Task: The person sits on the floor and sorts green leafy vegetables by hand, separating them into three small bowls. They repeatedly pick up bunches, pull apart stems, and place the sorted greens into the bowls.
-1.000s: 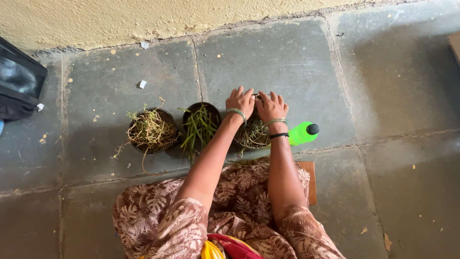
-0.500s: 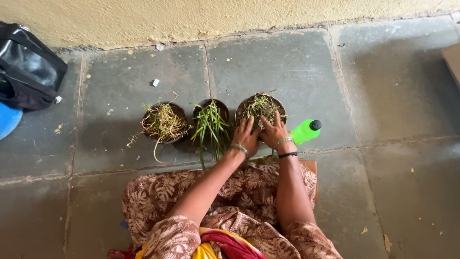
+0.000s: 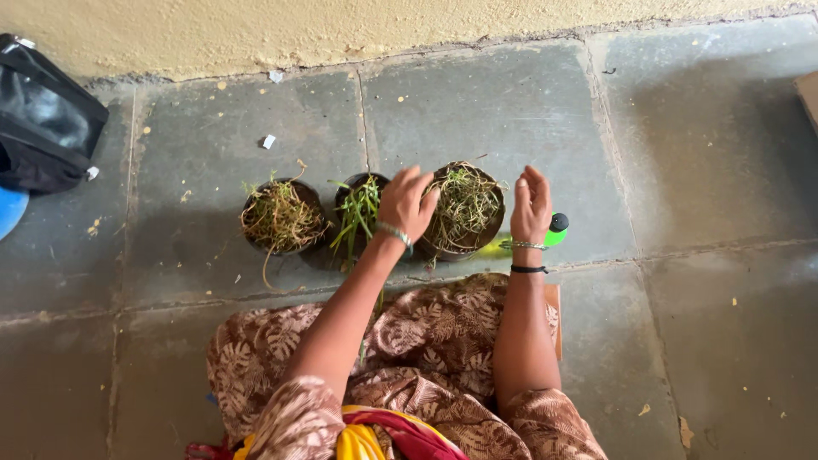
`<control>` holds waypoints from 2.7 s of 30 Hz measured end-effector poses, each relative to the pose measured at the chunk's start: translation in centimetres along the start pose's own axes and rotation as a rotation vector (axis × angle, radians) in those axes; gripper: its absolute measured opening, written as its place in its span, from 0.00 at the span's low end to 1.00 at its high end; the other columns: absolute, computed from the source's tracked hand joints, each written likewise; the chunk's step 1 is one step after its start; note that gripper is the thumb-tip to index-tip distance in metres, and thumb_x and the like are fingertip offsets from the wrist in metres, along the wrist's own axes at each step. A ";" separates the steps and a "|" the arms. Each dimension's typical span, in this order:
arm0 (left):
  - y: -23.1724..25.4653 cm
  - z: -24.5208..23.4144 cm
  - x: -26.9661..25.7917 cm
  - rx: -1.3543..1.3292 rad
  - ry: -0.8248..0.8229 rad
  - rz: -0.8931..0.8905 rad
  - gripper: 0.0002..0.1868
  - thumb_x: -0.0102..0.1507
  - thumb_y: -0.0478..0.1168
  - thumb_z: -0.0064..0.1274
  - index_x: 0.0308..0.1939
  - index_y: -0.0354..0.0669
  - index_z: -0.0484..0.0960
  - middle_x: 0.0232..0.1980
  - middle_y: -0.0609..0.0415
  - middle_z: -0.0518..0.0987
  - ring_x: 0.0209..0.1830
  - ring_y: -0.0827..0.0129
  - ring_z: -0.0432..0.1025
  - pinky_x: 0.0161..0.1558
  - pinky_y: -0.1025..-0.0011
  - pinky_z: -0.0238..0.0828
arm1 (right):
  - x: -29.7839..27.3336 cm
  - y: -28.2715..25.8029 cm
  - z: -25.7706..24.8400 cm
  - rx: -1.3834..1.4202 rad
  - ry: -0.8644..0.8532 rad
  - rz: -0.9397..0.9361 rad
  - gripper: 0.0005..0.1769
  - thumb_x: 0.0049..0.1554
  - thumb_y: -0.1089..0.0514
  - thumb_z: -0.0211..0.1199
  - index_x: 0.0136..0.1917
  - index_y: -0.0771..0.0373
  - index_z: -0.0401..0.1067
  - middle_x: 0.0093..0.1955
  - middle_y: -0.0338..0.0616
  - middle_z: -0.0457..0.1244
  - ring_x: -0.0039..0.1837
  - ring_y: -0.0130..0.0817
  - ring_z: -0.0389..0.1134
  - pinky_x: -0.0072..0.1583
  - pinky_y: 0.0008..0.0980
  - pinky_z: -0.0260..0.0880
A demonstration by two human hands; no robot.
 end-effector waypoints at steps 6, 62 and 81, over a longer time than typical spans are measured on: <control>-0.3 8.4 8.0 0.199 -0.475 -0.224 0.31 0.70 0.61 0.40 0.68 0.45 0.69 0.72 0.40 0.65 0.72 0.52 0.59 0.69 0.54 0.58 | 2.3 3.7 0.8 0.510 0.185 0.266 0.30 0.66 0.38 0.47 0.73 0.56 0.62 0.67 0.48 0.64 0.67 0.38 0.66 0.64 0.40 0.68; 5.7 3.9 -8.3 0.216 -0.647 -0.178 0.34 0.64 0.58 0.49 0.72 0.53 0.66 0.81 0.39 0.42 0.81 0.44 0.39 0.74 0.38 0.38 | 2.1 3.2 2.0 0.652 0.067 0.329 0.27 0.67 0.41 0.49 0.60 0.66 0.72 0.43 0.45 0.69 0.44 0.33 0.71 0.44 0.30 0.73; 6.0 11.8 1.8 0.368 -0.632 -0.029 0.39 0.69 0.63 0.43 0.78 0.48 0.57 0.82 0.41 0.49 0.83 0.46 0.40 0.75 0.34 0.34 | 2.9 2.7 1.7 0.673 0.134 0.320 0.25 0.68 0.42 0.48 0.58 0.65 0.73 0.42 0.43 0.68 0.43 0.33 0.71 0.46 0.31 0.73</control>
Point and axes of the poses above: each hand's wrist, its own x-axis towards the middle knuckle, its own z-axis out of the palm, y = z × x, the point moved 7 cm from there along x, towards the middle knuckle
